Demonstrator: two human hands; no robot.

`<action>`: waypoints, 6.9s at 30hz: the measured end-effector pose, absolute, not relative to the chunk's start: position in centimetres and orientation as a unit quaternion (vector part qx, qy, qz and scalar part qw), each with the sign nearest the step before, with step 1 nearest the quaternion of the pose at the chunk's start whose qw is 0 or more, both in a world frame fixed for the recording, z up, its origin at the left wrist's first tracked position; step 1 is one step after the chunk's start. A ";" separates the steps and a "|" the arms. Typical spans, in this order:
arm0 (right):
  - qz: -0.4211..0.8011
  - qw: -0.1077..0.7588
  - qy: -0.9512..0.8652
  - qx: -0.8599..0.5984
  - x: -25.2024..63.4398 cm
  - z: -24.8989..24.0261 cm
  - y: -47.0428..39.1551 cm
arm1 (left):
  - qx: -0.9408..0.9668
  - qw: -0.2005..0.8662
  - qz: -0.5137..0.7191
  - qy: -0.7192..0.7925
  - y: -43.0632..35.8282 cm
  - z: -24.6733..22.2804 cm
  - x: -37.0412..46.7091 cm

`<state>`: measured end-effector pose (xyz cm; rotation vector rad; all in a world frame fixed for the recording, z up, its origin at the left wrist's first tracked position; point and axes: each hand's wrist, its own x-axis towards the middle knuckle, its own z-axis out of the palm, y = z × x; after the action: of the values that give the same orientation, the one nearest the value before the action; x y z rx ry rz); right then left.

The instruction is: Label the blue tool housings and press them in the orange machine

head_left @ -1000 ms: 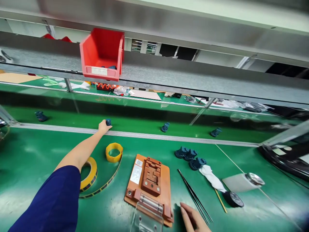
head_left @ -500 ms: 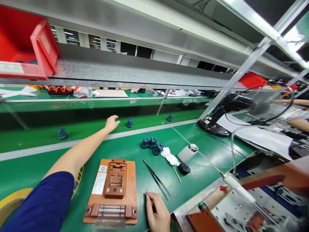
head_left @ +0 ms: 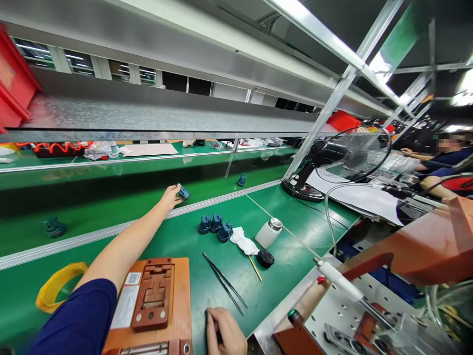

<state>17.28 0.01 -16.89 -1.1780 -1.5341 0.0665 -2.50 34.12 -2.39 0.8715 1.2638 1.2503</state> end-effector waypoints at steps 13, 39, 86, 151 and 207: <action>0.271 0.520 -0.679 -0.443 13.7 -6.1 4.0 | 0.273 0.745 0.420 0.441 10.5 0.4 -6.1; 0.339 0.318 -0.811 -0.356 11.5 -8.2 7.5 | 0.489 0.754 0.183 0.399 -11.1 -4.2 -14.2; 0.003 0.294 -0.598 -0.746 20.4 -15.0 3.7 | 0.699 0.068 0.122 0.702 2.1 -1.9 -23.5; 0.577 0.471 -0.557 -0.368 9.6 -3.0 8.3 | 0.652 0.144 0.035 0.744 6.4 -2.3 -21.8; 0.574 0.502 -0.501 -0.408 10.9 -5.9 8.6 | 0.850 0.089 0.183 0.486 -2.2 -4.4 -9.1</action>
<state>10.92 8.59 -5.91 -0.9867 -1.2107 1.3872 -9.15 -2.17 -4.40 2.5300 1.4459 0.5435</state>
